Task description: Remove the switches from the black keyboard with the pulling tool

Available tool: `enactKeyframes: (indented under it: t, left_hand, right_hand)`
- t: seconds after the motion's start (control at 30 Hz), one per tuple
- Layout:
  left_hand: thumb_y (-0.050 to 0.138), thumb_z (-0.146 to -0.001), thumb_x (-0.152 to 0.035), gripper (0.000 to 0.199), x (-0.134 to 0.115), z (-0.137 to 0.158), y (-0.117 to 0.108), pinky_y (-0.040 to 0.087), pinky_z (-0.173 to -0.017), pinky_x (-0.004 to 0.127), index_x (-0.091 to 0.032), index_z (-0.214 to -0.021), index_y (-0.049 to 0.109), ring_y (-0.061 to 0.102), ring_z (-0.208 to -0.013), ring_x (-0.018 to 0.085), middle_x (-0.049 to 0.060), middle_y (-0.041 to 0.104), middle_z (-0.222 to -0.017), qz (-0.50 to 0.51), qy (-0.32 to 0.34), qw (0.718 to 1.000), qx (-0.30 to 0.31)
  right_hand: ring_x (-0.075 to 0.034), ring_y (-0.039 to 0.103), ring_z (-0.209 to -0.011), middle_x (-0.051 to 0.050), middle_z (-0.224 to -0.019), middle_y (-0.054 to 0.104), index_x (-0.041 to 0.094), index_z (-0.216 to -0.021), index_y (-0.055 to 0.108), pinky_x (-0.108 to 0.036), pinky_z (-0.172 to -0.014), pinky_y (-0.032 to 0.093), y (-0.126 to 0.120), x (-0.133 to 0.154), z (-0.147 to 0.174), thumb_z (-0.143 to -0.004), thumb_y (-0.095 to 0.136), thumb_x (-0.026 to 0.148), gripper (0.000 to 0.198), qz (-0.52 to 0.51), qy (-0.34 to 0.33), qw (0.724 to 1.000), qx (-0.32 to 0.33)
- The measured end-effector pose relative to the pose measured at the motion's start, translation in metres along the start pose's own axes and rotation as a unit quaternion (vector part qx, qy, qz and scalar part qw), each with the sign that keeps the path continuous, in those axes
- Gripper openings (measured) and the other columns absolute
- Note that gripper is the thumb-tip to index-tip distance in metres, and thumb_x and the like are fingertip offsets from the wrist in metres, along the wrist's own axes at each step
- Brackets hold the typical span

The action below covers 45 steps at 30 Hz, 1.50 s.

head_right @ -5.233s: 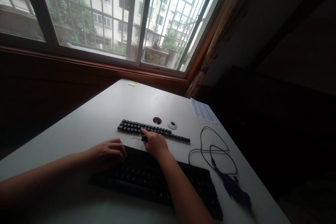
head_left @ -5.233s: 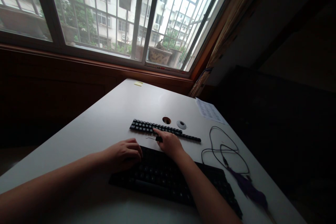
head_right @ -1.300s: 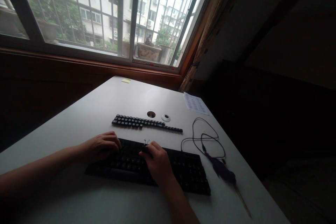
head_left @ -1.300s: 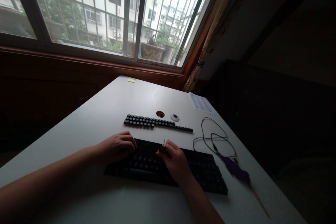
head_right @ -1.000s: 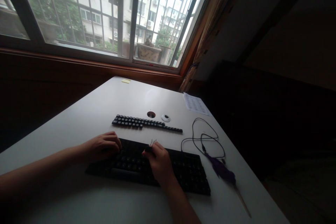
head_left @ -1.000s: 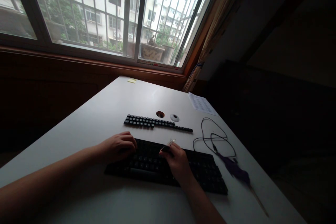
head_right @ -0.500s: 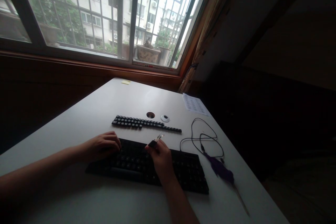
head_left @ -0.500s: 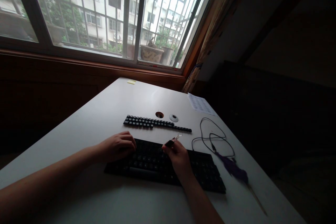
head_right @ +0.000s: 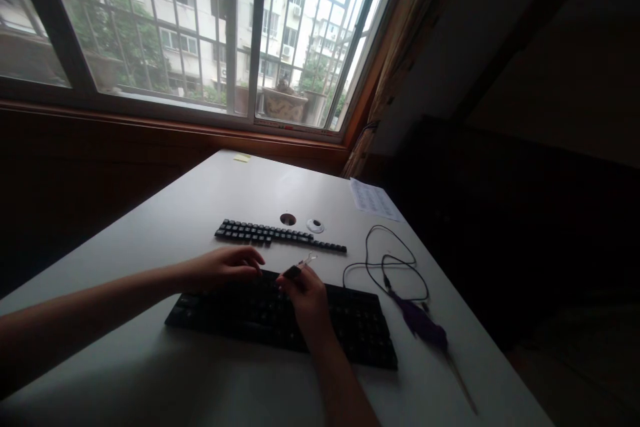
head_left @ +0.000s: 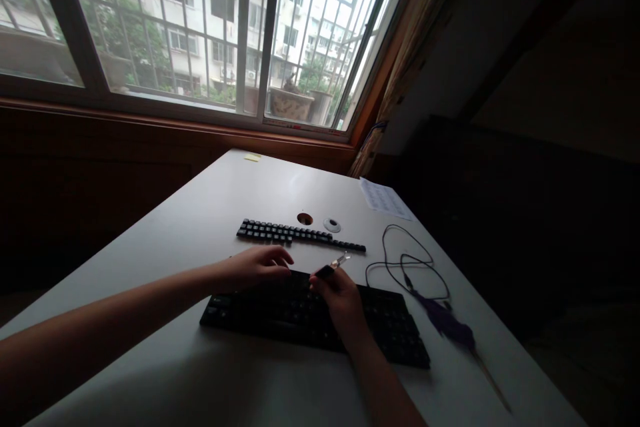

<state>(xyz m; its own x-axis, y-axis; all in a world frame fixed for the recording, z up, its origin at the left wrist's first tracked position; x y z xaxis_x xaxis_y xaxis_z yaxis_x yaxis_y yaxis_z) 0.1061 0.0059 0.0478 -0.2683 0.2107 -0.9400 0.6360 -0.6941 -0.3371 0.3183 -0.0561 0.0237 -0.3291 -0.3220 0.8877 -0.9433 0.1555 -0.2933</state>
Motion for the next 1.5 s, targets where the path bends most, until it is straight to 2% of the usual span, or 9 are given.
enactKeyframes:
  t: [0.07, 0.2, 0.33, 0.7, 0.93, 1.13, 1.23, 1.37, 1.5]
  left_hand:
    - [0.070, -0.083, -0.043, 0.042, 0.005, -0.011, 0.011, 0.051, -0.085, 0.036, -0.019, -0.117, 0.061, 0.065, -0.097, 0.023, 0.009, 0.068, -0.109, 0.084, -0.029, 0.996, 0.015]
    - [0.076, -0.079, -0.033, 0.046, 0.011, -0.023, 0.033, 0.047, -0.096, 0.039, -0.020, -0.119, 0.058, 0.063, -0.107, 0.023, 0.010, 0.065, -0.116, 0.294, -0.050, 0.951, 0.081]
    - [0.078, -0.078, -0.026, 0.045, 0.011, -0.026, 0.038, 0.045, -0.097, 0.039, -0.019, -0.118, 0.058, 0.063, -0.107, 0.022, 0.010, 0.065, -0.114, 0.353, -0.049, 0.931, 0.084]
    - [0.080, -0.073, -0.014, 0.051, 0.021, -0.028, 0.038, 0.045, -0.088, 0.032, -0.022, -0.119, 0.059, 0.062, -0.093, 0.015, 0.005, 0.062, -0.106, 0.366, -0.037, 0.926, 0.091]
    - [0.081, -0.072, -0.016, 0.056, 0.020, -0.025, 0.037, 0.044, -0.089, 0.033, -0.026, -0.123, 0.058, 0.059, -0.095, 0.016, 0.002, 0.057, -0.105, 0.308, 0.007, 0.948, 0.077]
    - [0.082, -0.071, -0.018, 0.056, 0.019, -0.025, 0.040, 0.044, -0.086, 0.032, -0.026, -0.122, 0.059, 0.057, -0.093, 0.016, 0.001, 0.054, -0.102, 0.294, 0.018, 0.951, 0.090]
    - [0.081, -0.072, -0.019, 0.055, 0.017, -0.023, 0.040, 0.044, -0.083, 0.031, -0.026, -0.122, 0.059, 0.055, -0.089, 0.015, 0.000, 0.052, -0.097, 0.285, 0.025, 0.954, 0.095]
    - [0.081, -0.072, -0.019, 0.055, 0.017, -0.023, 0.039, 0.043, -0.083, 0.031, -0.026, -0.122, 0.059, 0.054, -0.090, 0.015, -0.001, 0.051, -0.096, 0.282, 0.024, 0.955, 0.094]
    - [0.081, -0.071, -0.019, 0.054, 0.017, -0.022, 0.038, 0.043, -0.087, 0.034, -0.026, -0.120, 0.060, 0.055, -0.094, 0.017, 0.000, 0.052, -0.099, 0.286, 0.013, 0.954, 0.083]
  right_hand:
    - [-0.018, 0.060, -0.069, 0.000, -0.075, 0.061, 0.021, -0.081, 0.068, -0.029, -0.065, 0.048, -0.001, 0.000, 0.000, -0.083, 0.071, 0.038, 0.018, -0.008, 0.002, 1.000, -0.005]
    - [-0.017, 0.060, -0.070, 0.000, -0.074, 0.060, 0.021, -0.079, 0.067, -0.028, -0.066, 0.047, -0.001, 0.003, 0.001, -0.084, 0.070, 0.036, 0.016, -0.018, -0.003, 1.000, -0.013]
    - [-0.018, 0.059, -0.072, 0.000, -0.076, 0.060, 0.021, -0.079, 0.067, -0.029, -0.067, 0.047, -0.001, 0.005, 0.001, -0.085, 0.068, 0.034, 0.014, -0.008, -0.017, 1.000, -0.010]
    - [-0.018, 0.061, -0.071, -0.001, -0.076, 0.063, 0.021, -0.081, 0.069, -0.029, -0.066, 0.049, 0.001, 0.003, 0.001, -0.082, 0.072, 0.033, 0.012, -0.047, 0.005, 0.999, 0.004]
    - [-0.016, 0.060, -0.061, 0.001, -0.067, 0.063, 0.021, -0.080, 0.067, -0.028, -0.062, 0.049, 0.004, 0.011, 0.000, -0.082, 0.072, 0.032, 0.012, -0.133, 0.031, 0.990, 0.038]
    - [-0.016, 0.061, -0.062, 0.001, -0.066, 0.064, 0.020, -0.079, 0.067, -0.028, -0.062, 0.049, 0.003, 0.011, 0.001, -0.079, 0.074, 0.033, 0.014, -0.147, 0.047, 0.987, 0.036]
    - [-0.016, 0.061, -0.060, 0.001, -0.065, 0.065, 0.020, -0.080, 0.066, -0.028, -0.061, 0.049, 0.001, 0.008, 0.002, -0.079, 0.074, 0.035, 0.016, -0.156, 0.061, 0.986, 0.022]
    - [-0.016, 0.060, -0.060, 0.000, -0.064, 0.065, 0.020, -0.082, 0.065, -0.029, -0.062, 0.048, -0.006, 0.003, 0.002, -0.080, 0.073, 0.038, 0.020, -0.166, 0.078, 0.982, -0.037]
    - [-0.015, 0.057, -0.060, 0.001, -0.063, 0.062, 0.019, -0.078, 0.062, -0.028, -0.061, 0.046, -0.010, 0.005, 0.003, -0.080, 0.072, 0.042, 0.025, -0.132, 0.059, 0.986, -0.081]
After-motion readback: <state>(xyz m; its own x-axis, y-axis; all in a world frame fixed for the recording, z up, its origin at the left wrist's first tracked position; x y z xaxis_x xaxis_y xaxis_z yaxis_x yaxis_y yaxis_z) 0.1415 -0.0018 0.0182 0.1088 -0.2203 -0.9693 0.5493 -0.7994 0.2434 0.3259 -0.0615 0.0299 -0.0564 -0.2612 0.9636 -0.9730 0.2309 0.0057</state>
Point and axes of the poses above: each hand's wrist, its own z-axis away from the middle knuckle, its own y-axis out of the palm, x = y × z, the point moved 4 cm from there along -z, towards the middle knuckle
